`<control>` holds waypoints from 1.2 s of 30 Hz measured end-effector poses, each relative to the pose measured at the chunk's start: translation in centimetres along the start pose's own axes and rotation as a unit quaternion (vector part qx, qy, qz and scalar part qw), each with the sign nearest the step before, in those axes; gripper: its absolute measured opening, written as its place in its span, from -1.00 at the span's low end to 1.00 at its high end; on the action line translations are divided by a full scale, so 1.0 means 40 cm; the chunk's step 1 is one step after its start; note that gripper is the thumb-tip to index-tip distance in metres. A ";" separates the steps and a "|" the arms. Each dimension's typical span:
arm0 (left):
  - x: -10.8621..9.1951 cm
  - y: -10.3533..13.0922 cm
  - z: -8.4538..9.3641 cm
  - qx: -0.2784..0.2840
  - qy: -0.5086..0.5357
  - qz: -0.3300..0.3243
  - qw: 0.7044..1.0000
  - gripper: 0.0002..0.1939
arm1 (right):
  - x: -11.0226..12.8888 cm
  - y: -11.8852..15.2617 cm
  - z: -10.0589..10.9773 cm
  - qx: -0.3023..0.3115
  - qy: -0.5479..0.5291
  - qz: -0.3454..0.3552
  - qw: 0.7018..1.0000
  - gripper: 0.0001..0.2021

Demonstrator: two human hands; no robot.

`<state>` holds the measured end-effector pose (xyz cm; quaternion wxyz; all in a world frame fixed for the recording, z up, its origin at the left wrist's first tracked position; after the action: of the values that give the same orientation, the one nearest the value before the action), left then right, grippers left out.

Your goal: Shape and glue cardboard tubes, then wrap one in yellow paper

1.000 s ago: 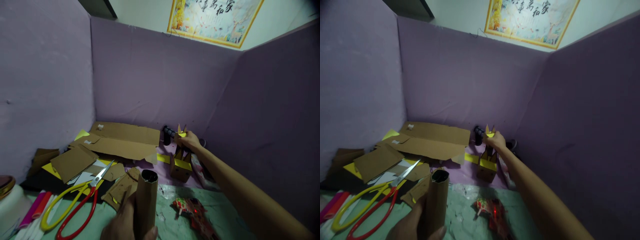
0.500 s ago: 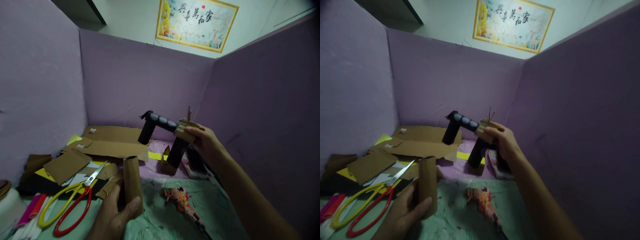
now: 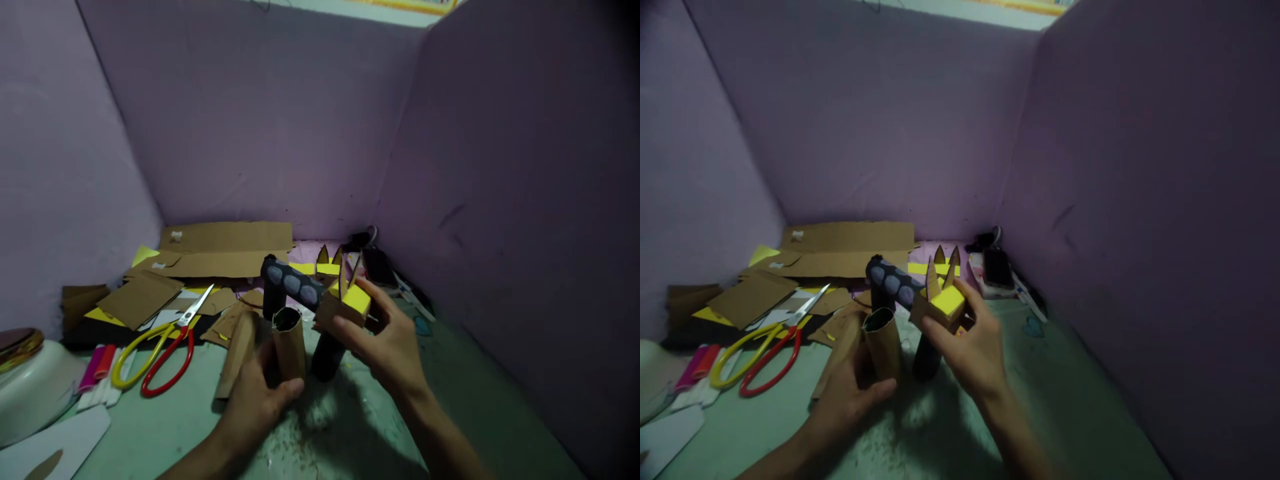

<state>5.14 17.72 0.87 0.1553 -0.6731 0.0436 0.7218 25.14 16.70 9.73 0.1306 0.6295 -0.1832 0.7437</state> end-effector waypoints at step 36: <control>0.024 0.005 0.008 -0.054 -0.033 -0.009 0.998 -0.66 | -0.157 0.052 -0.122 0.153 -0.234 -0.040 0.959 -0.48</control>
<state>4.75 17.78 -0.07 0.1263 -0.6565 -0.0070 0.7437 21.00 17.20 2.62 0.0163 0.8053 -0.0672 0.5889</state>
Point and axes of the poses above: each hand's wrist, its own y-axis away from the middle knuckle, its own z-axis out of the back of the hand, x = y × z, the point moved 10 cm from there along -y, towards the middle knuckle, and after that the axes turned 8 degrees about -z, right-handed, at the moved point
